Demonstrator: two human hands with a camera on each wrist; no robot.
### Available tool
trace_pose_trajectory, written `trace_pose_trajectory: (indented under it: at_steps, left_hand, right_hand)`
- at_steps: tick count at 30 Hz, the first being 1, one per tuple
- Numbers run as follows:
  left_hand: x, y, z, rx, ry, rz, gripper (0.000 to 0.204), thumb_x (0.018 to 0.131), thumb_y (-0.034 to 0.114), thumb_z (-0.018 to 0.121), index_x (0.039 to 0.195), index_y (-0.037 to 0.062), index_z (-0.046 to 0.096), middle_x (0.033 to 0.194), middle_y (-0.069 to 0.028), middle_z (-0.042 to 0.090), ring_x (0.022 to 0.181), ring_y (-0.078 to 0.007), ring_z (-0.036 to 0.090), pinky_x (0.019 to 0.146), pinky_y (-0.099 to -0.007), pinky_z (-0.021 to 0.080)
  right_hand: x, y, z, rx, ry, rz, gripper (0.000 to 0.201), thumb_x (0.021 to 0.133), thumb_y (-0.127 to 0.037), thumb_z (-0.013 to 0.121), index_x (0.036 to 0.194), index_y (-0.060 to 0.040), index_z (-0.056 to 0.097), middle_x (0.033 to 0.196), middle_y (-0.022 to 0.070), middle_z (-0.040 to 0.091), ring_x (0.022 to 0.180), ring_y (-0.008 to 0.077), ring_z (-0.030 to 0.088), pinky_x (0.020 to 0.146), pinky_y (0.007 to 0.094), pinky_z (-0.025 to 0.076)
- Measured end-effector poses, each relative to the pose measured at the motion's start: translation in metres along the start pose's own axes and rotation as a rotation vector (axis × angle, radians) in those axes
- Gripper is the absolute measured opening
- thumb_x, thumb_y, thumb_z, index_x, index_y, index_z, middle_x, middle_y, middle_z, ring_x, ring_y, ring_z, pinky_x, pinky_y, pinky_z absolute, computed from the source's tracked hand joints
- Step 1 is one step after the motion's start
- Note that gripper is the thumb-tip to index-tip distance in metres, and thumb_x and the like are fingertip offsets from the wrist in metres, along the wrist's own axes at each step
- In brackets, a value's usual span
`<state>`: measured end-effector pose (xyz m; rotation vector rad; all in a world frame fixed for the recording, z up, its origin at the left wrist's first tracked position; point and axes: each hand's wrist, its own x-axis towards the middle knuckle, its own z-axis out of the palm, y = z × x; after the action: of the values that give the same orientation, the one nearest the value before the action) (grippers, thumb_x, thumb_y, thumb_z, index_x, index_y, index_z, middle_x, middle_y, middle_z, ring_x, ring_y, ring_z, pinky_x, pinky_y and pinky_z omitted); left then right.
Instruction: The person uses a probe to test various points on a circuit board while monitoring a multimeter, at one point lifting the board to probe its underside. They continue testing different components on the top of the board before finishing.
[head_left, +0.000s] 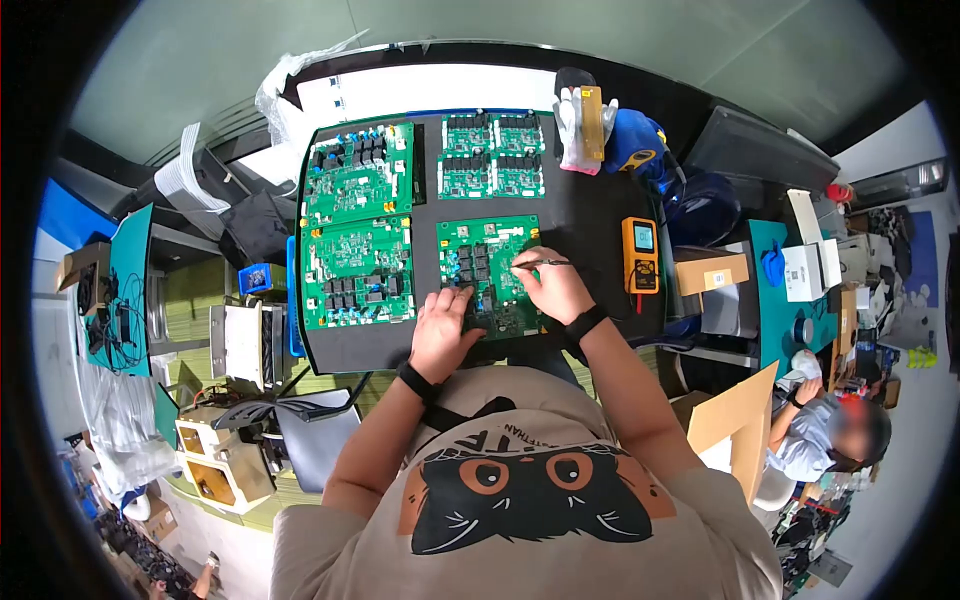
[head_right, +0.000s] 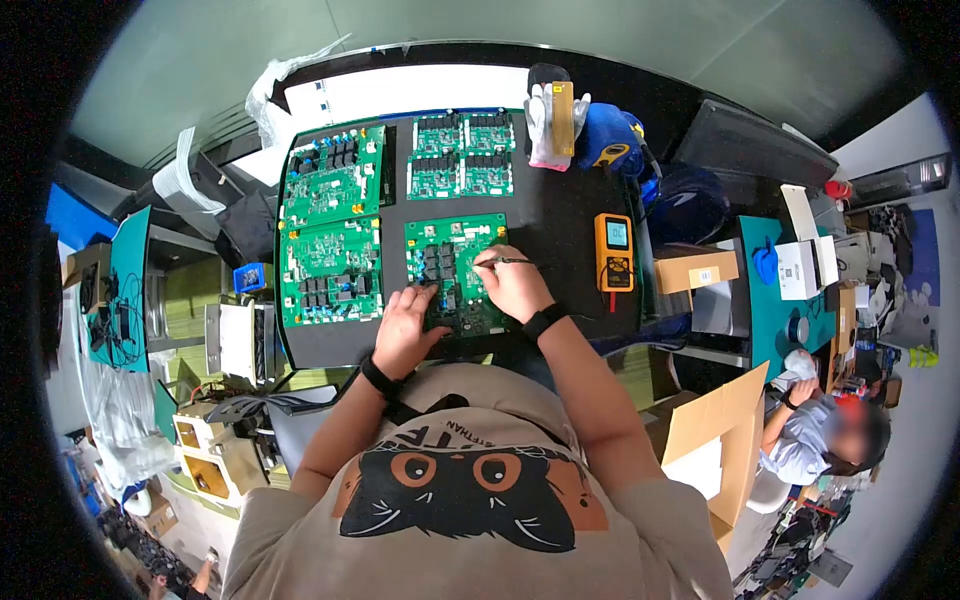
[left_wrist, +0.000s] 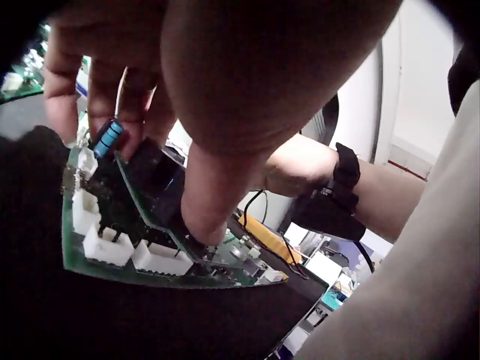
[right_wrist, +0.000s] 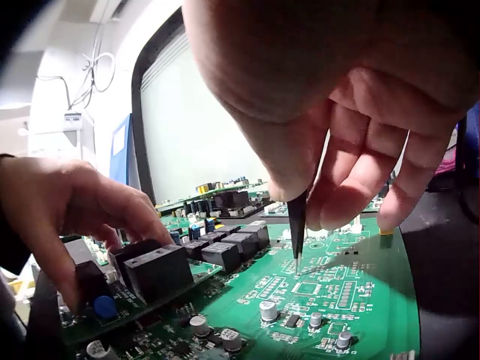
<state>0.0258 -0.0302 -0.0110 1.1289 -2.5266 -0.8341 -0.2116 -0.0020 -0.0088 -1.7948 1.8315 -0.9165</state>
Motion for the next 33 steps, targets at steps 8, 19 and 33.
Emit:
trace_pose_trajectory:
  at_steps: [8,19,33]
  left_hand:
    - [-0.012,-0.003,-0.002,-0.038,0.128,0.027,0.064,0.072,0.013,0.082,0.131,0.0031,0.058,0.124,-0.0139,0.062,0.117,-0.0331,0.056,0.102,-0.0424,0.046]
    - [-0.009,-0.005,-0.002,-0.014,0.074,0.035,0.065,0.074,0.01,0.082,0.133,0.0019,0.057,0.125,-0.0183,0.061,0.115,-0.0368,0.056,0.101,-0.0438,0.046]
    - [-0.006,-0.007,0.001,0.039,0.032,0.02,0.073,0.073,0.016,0.084,0.138,0.0041,0.054,0.126,-0.0157,0.059,0.115,-0.0352,0.054,0.101,-0.043,0.046]
  right_hand:
    - [-0.02,0.002,0.02,0.229,-0.065,0.017,0.011,0.091,-0.009,0.069,0.098,-0.0016,0.07,0.095,0.0132,0.07,0.088,0.0292,0.069,0.078,0.0358,0.055]
    - [-0.038,-0.008,0.014,0.245,0.039,0.094,0.014,0.092,-0.016,0.067,0.096,-0.0024,0.069,0.094,0.0143,0.071,0.086,0.033,0.069,0.075,0.039,0.055]
    - [-0.057,-0.01,0.005,0.276,-0.051,0.075,0.014,0.09,-0.014,0.069,0.098,-0.0026,0.07,0.095,0.0145,0.071,0.089,0.032,0.07,0.079,0.0386,0.055]
